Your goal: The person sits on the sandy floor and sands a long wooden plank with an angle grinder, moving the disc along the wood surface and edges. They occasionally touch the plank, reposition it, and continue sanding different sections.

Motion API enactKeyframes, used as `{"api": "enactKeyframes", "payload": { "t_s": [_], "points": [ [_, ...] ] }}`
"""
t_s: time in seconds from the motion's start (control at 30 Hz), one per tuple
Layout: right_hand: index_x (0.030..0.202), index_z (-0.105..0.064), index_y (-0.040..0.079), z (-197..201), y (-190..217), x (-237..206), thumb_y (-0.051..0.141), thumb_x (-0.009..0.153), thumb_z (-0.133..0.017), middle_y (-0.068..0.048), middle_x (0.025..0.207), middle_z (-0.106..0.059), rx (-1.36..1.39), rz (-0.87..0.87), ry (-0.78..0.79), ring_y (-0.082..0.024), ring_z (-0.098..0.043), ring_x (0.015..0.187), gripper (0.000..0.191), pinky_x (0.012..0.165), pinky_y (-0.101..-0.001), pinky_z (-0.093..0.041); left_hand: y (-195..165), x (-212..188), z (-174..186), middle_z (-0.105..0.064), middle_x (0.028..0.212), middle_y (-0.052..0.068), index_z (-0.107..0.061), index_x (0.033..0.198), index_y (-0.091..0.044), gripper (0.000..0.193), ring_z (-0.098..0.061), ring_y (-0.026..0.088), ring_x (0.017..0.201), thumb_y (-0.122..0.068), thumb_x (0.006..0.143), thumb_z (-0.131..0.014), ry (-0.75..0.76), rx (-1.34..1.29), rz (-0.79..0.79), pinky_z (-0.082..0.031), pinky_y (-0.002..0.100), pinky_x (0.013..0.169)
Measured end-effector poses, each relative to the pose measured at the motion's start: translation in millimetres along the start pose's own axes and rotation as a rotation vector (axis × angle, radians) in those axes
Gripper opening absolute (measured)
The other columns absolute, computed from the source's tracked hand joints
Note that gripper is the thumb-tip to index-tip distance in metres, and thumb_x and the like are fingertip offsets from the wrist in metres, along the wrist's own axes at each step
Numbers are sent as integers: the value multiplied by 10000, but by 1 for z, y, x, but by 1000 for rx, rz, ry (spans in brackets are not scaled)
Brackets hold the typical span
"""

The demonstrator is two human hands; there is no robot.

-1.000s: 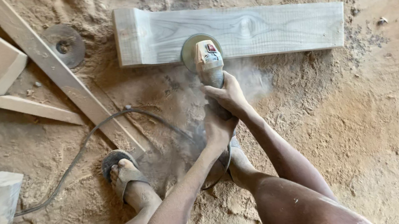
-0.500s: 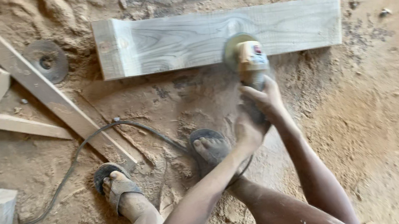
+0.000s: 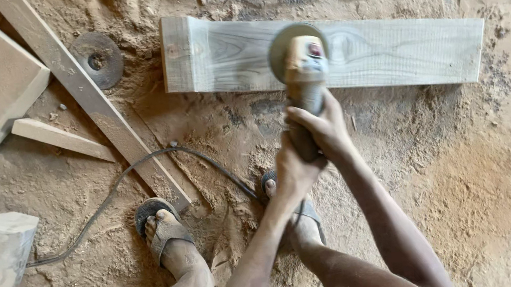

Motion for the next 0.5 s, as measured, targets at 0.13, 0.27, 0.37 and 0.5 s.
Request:
{"api": "enactKeyframes", "payload": {
  "t_s": [0.13, 0.27, 0.37, 0.5],
  "points": [
    [1206, -572, 7, -56, 15, 28, 245, 857, -785, -106, 987, -705, 109, 51, 88, -151, -725, 809, 473, 749, -316, -646, 8, 14, 56, -708, 1030, 222, -405, 1297, 94, 719, -762, 244, 750, -175, 776, -821, -107, -24, -32, -698, 319, 628],
    [1212, -591, -9, -82, 25, 42, 174, 897, -769, -88, 950, -699, 249, 88, 159, -145, -716, 808, 406, 739, -307, -620, 11, 25, 84, -710, 1013, 252, -420, 1266, 108, 740, -763, 271, 784, -172, 736, -854, -200, -9, -67, -689, 339, 663],
    [1214, -588, -6, -90, 26, 50, 172, 900, -771, -79, 959, -697, 270, 107, 177, -136, -710, 812, 404, 742, -305, -618, 13, 33, 91, -711, 1024, 253, -402, 1287, 109, 771, -770, 289, 809, -174, 724, -844, -201, -13, -39, -691, 343, 694],
    [1201, -583, -4, -97, 20, 56, 187, 887, -776, -83, 948, -701, 275, 71, 185, -139, -721, 812, 415, 749, -306, -623, 14, 35, 96, -722, 1043, 260, -441, 1287, 88, 777, -766, 321, 862, -179, 708, -886, -244, 18, -58, -661, 372, 766]
  ]
}}
Point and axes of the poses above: each hand's wrist, its own x-axis towards the middle knuckle, its own z-axis out of the back of the hand, y = z × x, the point moved 2 cm from there along x, towards the middle knuckle
